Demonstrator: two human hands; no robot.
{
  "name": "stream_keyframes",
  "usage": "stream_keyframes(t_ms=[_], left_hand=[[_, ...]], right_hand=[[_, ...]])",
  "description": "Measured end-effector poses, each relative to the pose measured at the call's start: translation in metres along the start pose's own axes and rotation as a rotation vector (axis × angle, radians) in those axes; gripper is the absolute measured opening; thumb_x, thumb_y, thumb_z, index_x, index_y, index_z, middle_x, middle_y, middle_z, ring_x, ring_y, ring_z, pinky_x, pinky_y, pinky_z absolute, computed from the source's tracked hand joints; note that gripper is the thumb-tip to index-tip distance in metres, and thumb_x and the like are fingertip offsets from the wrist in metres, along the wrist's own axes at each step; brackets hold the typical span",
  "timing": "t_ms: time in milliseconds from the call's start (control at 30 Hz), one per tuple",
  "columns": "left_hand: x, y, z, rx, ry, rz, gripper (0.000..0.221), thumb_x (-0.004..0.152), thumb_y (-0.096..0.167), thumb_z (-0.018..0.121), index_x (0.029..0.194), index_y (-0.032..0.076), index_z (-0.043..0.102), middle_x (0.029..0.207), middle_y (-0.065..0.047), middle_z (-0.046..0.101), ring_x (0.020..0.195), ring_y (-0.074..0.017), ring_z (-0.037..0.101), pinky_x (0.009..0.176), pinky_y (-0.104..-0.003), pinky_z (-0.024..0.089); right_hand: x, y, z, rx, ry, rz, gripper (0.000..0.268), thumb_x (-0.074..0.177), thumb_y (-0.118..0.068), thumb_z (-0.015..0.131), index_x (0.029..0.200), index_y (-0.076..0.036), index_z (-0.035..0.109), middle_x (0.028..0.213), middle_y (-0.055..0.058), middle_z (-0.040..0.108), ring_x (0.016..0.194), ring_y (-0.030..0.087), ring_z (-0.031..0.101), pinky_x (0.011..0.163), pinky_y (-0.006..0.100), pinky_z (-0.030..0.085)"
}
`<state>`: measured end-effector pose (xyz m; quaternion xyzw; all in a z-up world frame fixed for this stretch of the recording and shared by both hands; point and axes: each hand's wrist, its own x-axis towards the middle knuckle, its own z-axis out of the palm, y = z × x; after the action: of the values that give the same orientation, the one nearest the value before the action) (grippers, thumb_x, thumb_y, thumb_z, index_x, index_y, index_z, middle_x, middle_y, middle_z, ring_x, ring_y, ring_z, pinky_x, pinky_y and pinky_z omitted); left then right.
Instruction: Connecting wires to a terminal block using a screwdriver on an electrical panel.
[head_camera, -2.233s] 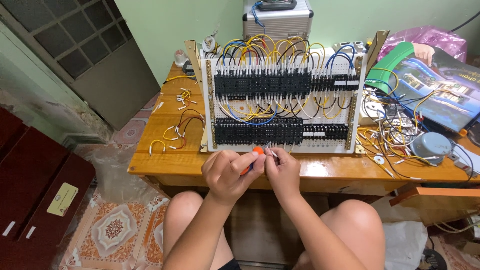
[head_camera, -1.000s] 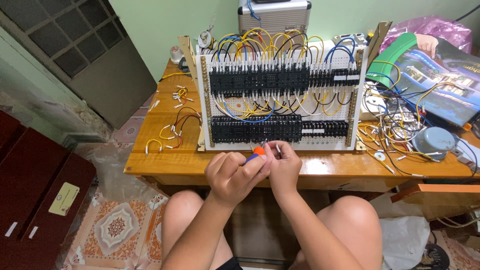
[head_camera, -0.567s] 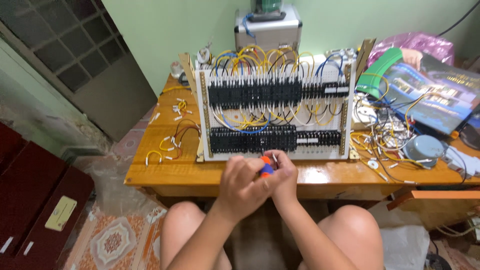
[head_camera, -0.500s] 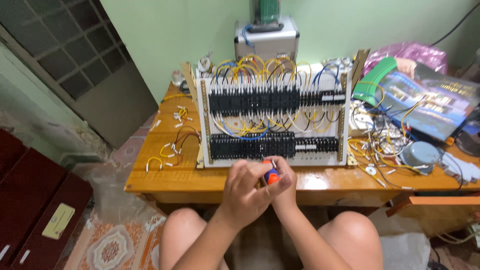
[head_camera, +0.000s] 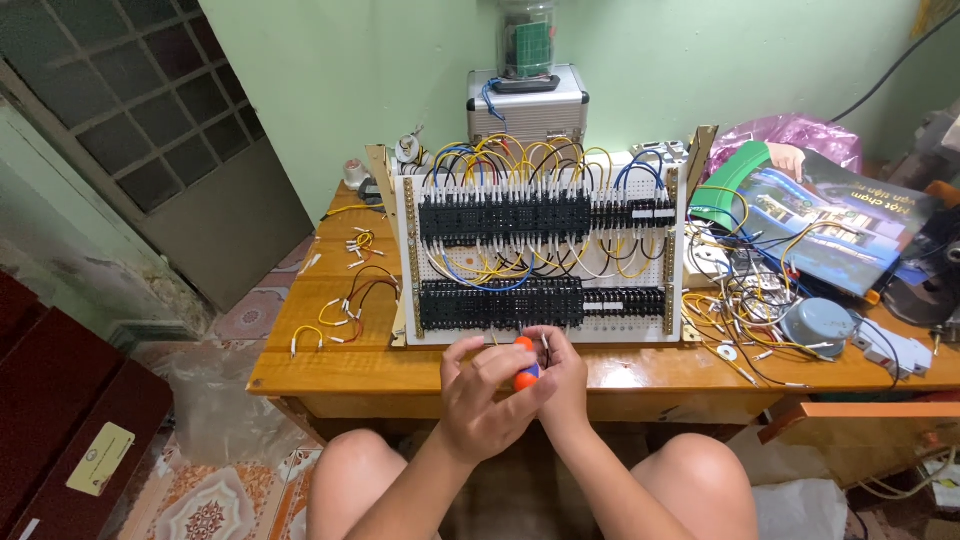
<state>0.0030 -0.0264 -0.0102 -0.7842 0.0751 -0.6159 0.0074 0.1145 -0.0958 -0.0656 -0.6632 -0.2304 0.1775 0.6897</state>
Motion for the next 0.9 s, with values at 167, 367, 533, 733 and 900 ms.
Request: stream_keyframes(t_ms=[167,367,533,733,900], left_hand=[[-0.003,0.002,-0.003,-0.094,-0.047,-0.036,0.04,0.106,0.016,0.048,0.145,0.01,0.048,0.137,-0.011,0.064,0.121,-0.0287,0.077,0.114,-0.054,0.039],[0.0,-0.001,-0.007,-0.004,-0.01,-0.076,0.03,0.102,0.03,0.068,0.132,0.029,0.065,0.12,-0.003,0.056,0.109,-0.0233,0.066,0.108,-0.056,0.04],[0.0,-0.005,-0.011,0.027,0.017,-0.038,0.031,0.101,0.019,0.07,0.13,0.03,0.064,0.116,0.0,0.064,0.096,-0.0163,0.074,0.108,-0.049,0.036],[0.0,-0.004,-0.011,-0.044,0.008,-0.027,0.047,0.101,0.014,0.06,0.146,0.014,0.051,0.128,-0.002,0.07,0.111,-0.023,0.082,0.115,-0.054,0.034],[-0.001,-0.004,-0.01,0.05,0.002,-0.028,0.042,0.102,0.034,0.074,0.141,0.027,0.058,0.121,-0.002,0.062,0.107,-0.0223,0.072,0.113,-0.059,0.038]], right_hand=[[-0.007,-0.012,0.002,-0.106,0.027,-0.103,0.009,0.087,-0.015,0.067,0.095,-0.013,0.07,0.086,0.001,0.076,0.078,0.013,0.065,0.068,0.028,0.052],[-0.013,-0.022,0.001,-0.088,-0.007,-0.072,0.016,0.093,-0.023,0.063,0.1,-0.011,0.071,0.09,0.003,0.074,0.082,0.014,0.067,0.071,0.028,0.056],[-0.011,-0.018,-0.002,-0.14,0.015,-0.128,0.026,0.098,-0.017,0.048,0.1,-0.011,0.073,0.095,0.005,0.078,0.086,0.017,0.07,0.074,0.029,0.055],[-0.01,-0.011,-0.004,-0.147,0.041,-0.167,0.033,0.101,-0.023,0.043,0.099,-0.01,0.072,0.091,0.005,0.079,0.082,0.016,0.071,0.073,0.03,0.055],[-0.01,-0.009,-0.005,-0.103,0.021,-0.165,0.032,0.102,-0.023,0.043,0.097,-0.009,0.072,0.092,0.008,0.078,0.087,0.019,0.073,0.078,0.031,0.058]])
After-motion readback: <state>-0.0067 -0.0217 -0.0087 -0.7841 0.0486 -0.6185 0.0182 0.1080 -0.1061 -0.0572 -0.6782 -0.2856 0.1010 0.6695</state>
